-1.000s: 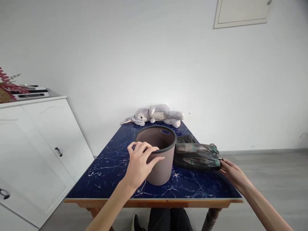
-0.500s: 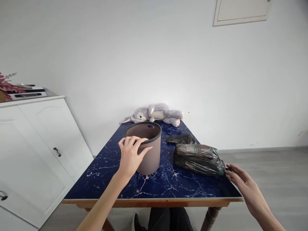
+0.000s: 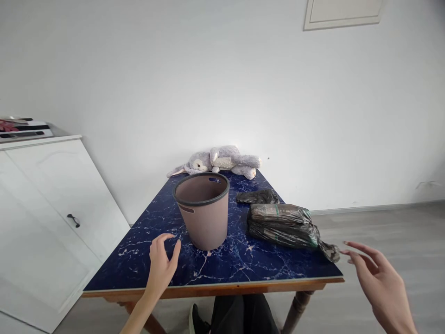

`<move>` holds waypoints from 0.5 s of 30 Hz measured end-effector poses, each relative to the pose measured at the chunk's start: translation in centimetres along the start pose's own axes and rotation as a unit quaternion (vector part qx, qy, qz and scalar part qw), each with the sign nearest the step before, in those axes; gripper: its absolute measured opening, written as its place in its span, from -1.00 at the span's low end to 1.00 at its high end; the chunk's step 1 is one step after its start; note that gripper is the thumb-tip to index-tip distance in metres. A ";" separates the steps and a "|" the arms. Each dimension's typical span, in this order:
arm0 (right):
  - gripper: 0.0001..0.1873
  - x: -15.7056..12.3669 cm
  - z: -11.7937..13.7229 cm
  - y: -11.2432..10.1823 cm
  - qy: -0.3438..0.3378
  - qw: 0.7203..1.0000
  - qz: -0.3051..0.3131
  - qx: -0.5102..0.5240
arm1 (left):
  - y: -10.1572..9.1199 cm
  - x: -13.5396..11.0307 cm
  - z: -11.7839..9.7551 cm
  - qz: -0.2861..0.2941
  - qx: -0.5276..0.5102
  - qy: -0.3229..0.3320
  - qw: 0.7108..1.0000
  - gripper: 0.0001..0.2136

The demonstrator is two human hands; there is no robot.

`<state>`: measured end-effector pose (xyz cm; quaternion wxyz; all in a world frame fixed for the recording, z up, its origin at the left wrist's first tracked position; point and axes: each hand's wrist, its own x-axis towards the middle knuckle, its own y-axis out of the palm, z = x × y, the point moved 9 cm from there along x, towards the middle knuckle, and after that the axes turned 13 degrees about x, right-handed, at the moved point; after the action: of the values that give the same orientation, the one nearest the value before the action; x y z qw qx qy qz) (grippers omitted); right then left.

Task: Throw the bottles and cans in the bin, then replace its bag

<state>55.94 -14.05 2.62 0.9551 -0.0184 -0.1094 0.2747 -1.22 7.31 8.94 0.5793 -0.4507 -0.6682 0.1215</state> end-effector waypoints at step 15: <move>-0.91 14.6 9.6 23.6 -0.072 0.937 0.317 -0.129 | 2.9 -2.4 0.7 0.069 0.090 0.041 0.993 -0.75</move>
<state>53.63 13.50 12.60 0.7975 -0.1549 -0.2011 0.5473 -0.64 7.43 5.12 0.6346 -0.4466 -0.5974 0.2023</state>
